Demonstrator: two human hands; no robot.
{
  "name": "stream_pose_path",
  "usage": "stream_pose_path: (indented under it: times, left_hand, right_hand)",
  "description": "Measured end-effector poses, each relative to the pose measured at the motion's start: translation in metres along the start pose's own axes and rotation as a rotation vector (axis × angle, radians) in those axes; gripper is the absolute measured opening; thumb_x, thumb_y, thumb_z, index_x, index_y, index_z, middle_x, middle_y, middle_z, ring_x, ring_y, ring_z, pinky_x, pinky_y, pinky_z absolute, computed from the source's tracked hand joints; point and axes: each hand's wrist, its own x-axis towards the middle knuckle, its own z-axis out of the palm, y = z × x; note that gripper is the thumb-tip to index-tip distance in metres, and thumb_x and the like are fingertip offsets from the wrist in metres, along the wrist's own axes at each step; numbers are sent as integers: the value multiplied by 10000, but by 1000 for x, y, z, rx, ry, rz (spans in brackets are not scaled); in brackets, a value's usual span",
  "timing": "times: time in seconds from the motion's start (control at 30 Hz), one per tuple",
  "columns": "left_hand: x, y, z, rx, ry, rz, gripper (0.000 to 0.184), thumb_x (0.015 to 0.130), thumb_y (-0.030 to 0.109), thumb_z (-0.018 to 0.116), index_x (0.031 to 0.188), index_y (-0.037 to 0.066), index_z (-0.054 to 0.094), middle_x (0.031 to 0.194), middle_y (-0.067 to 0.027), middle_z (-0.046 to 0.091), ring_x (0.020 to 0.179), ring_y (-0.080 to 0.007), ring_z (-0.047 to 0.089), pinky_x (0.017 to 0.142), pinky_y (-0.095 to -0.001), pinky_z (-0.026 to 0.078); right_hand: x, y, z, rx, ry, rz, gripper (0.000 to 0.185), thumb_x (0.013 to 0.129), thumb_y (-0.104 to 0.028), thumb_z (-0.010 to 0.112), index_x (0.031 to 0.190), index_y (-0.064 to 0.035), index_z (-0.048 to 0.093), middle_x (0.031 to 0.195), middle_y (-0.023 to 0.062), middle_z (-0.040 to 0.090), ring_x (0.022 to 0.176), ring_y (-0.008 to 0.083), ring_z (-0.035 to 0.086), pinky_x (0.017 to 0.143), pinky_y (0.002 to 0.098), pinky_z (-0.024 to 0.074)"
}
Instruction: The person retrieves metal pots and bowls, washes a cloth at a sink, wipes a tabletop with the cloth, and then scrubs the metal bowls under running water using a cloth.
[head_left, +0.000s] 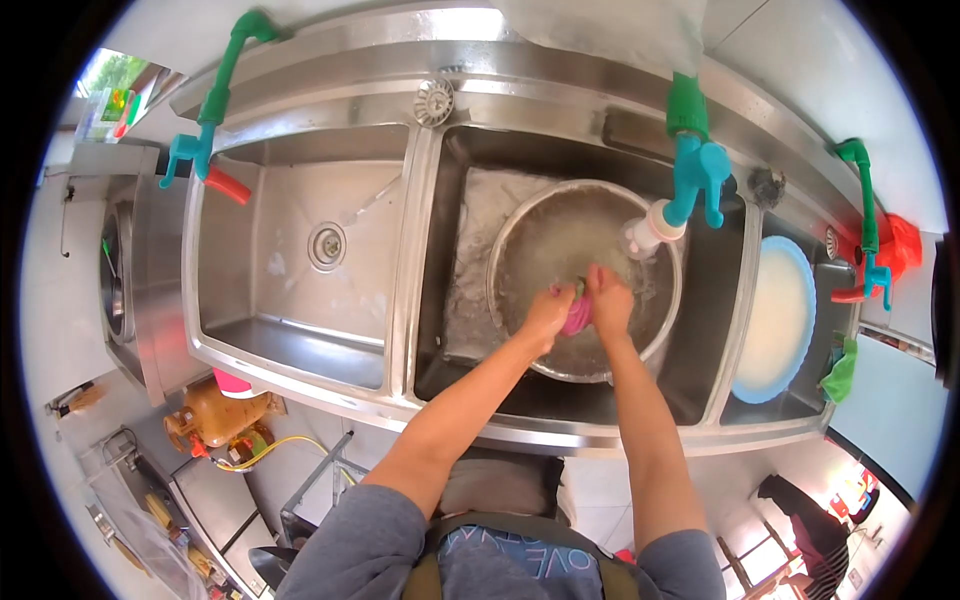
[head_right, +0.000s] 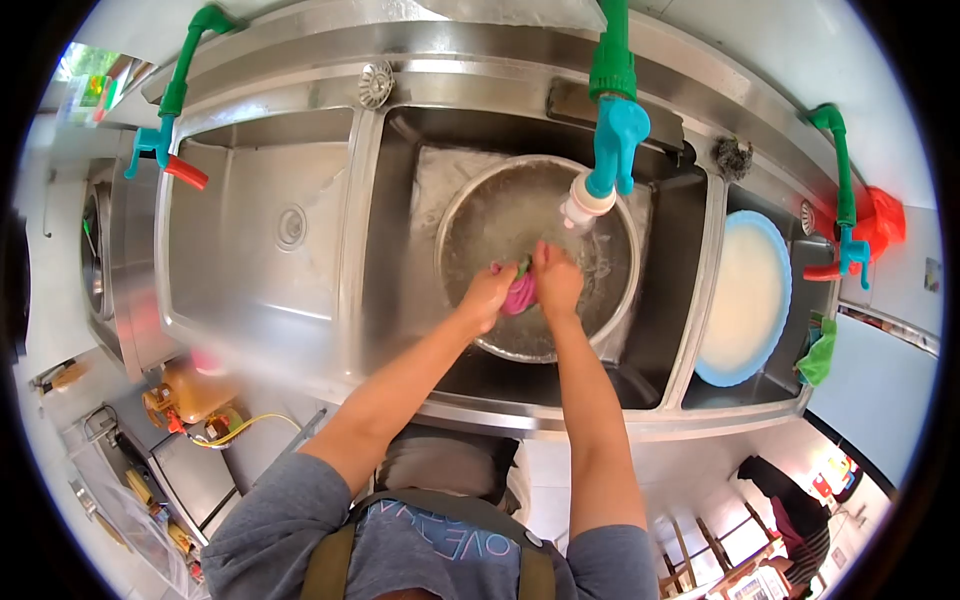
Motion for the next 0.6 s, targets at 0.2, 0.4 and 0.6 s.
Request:
stream_pose_path:
  times: [0.2,0.4,0.6]
  left_hand:
    - [-8,22,-16,-263,175,-380,333,781,369,610,871,55,550,901,-81,569,871,-169,530,730,-328,431]
    - [15,8,-25,-403,-246,-338,327,798,276,583,921,-23,532,791,-115,573,659,-245,583,552,-349,486]
    - [-50,57,18,-360,-66,-264,308,852,344,504,820,44,566,694,-69,572,611,-180,575,545,-333,487]
  right_hand:
    - [-29,18,8,124,38,59,462,720,-158,633,1143,-98,456,962,175,551,901,384,522,781,427,433]
    - [-85,-96,-55,576,-85,-201,210,755,-145,613,938,-67,546,900,171,560,819,330,549,712,383,442]
    - [-35,-68,-30,185,362,-134,302,768,-275,623,871,3,563,916,194,588,828,278,590,701,352,449]
